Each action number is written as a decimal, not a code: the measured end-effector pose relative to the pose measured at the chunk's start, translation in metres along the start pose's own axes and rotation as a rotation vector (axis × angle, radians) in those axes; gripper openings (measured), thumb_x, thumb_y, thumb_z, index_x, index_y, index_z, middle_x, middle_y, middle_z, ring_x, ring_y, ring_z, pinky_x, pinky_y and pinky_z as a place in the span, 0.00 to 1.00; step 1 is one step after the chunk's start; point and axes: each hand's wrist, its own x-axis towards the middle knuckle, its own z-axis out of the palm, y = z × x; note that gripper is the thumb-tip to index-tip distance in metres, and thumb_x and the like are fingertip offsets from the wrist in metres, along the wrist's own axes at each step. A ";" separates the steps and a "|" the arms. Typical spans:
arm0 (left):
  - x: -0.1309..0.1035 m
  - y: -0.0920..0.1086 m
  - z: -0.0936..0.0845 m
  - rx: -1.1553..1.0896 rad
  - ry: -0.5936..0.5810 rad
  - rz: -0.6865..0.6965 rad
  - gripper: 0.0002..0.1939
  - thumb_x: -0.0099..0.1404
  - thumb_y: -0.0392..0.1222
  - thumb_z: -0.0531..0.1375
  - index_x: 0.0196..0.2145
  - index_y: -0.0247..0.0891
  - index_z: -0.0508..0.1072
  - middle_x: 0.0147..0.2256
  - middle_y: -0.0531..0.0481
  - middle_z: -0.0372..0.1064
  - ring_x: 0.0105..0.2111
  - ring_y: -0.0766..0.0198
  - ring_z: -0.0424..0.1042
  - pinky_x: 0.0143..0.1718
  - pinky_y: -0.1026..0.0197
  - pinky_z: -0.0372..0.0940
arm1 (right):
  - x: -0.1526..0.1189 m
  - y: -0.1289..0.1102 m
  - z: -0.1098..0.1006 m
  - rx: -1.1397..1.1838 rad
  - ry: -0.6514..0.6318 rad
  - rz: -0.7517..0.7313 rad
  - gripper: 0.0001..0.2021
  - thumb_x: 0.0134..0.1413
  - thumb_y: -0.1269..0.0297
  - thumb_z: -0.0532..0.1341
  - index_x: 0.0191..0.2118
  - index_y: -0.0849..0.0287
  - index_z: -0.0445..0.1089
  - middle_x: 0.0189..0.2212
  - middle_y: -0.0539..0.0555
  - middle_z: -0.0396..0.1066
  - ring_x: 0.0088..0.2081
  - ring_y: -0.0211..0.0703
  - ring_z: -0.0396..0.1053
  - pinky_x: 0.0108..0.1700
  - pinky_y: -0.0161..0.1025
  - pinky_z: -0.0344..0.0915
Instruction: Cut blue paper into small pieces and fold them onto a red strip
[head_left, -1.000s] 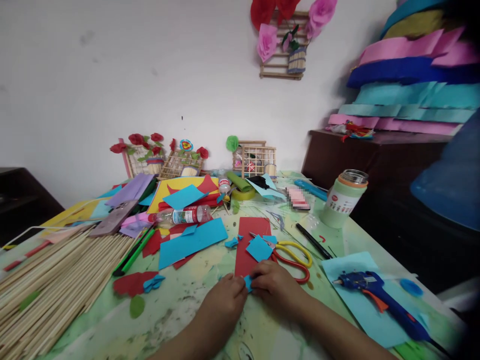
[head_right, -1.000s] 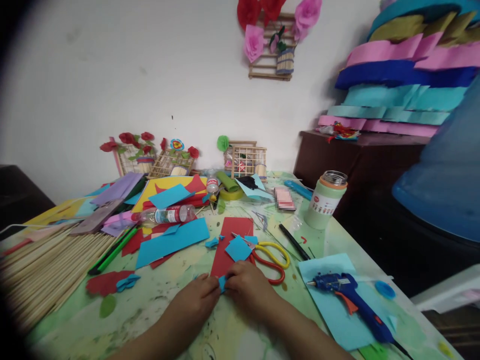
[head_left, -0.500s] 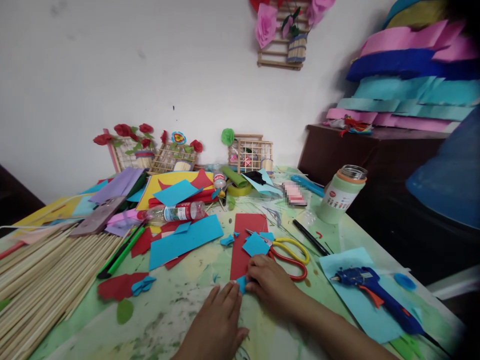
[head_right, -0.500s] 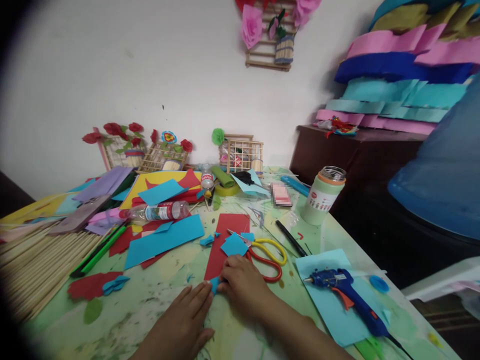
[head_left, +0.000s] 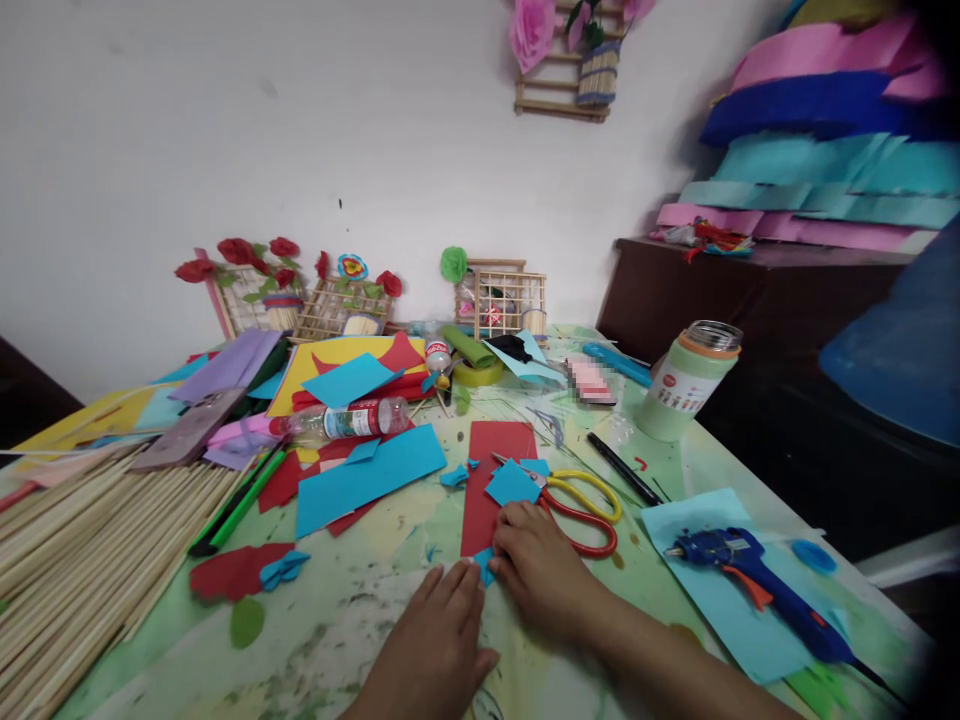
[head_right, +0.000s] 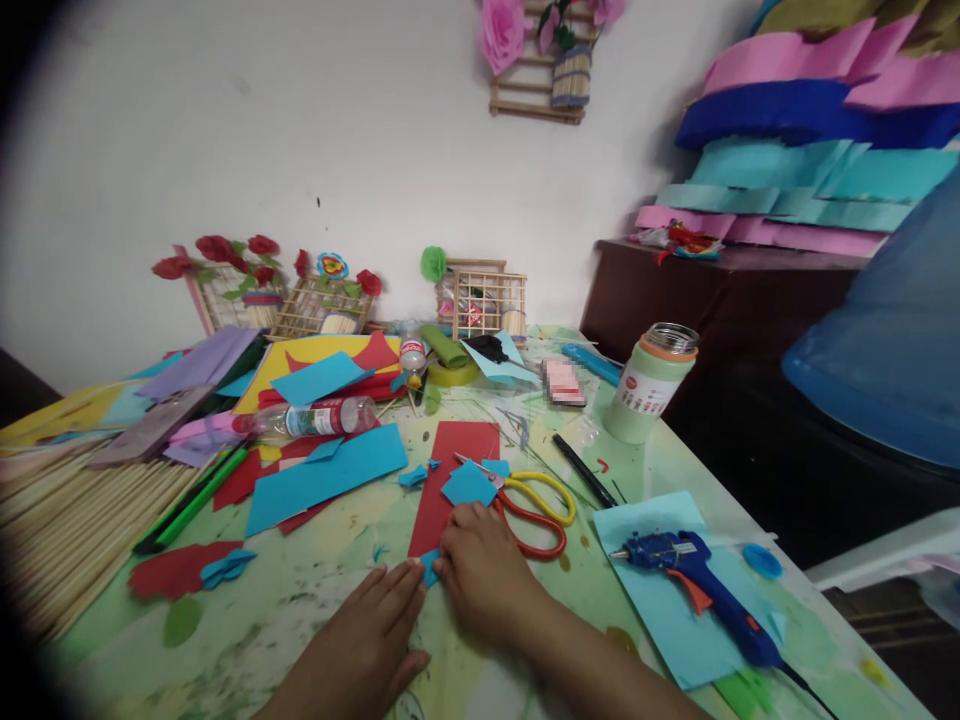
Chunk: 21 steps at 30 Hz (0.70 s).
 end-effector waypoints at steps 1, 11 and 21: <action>0.000 0.000 0.000 0.000 0.005 -0.001 0.21 0.64 0.51 0.53 0.46 0.33 0.69 0.47 0.43 0.72 0.47 0.56 0.70 0.46 0.55 0.66 | 0.000 0.000 0.000 0.001 -0.001 0.001 0.03 0.55 0.67 0.59 0.31 0.58 0.64 0.39 0.51 0.64 0.42 0.43 0.58 0.45 0.40 0.54; -0.001 -0.002 -0.001 -0.013 -0.001 -0.026 0.18 0.65 0.46 0.52 0.48 0.34 0.68 0.47 0.44 0.72 0.47 0.58 0.70 0.48 0.56 0.65 | 0.000 -0.001 0.000 -0.008 -0.015 0.002 0.02 0.55 0.66 0.58 0.32 0.58 0.65 0.39 0.52 0.63 0.42 0.44 0.58 0.45 0.40 0.53; -0.002 0.001 0.003 0.030 -0.098 -0.014 0.19 0.62 0.43 0.54 0.51 0.37 0.65 0.48 0.43 0.70 0.47 0.53 0.68 0.46 0.51 0.64 | -0.001 -0.001 0.000 -0.008 -0.007 0.009 0.02 0.54 0.67 0.58 0.31 0.58 0.65 0.39 0.52 0.63 0.42 0.44 0.58 0.44 0.40 0.54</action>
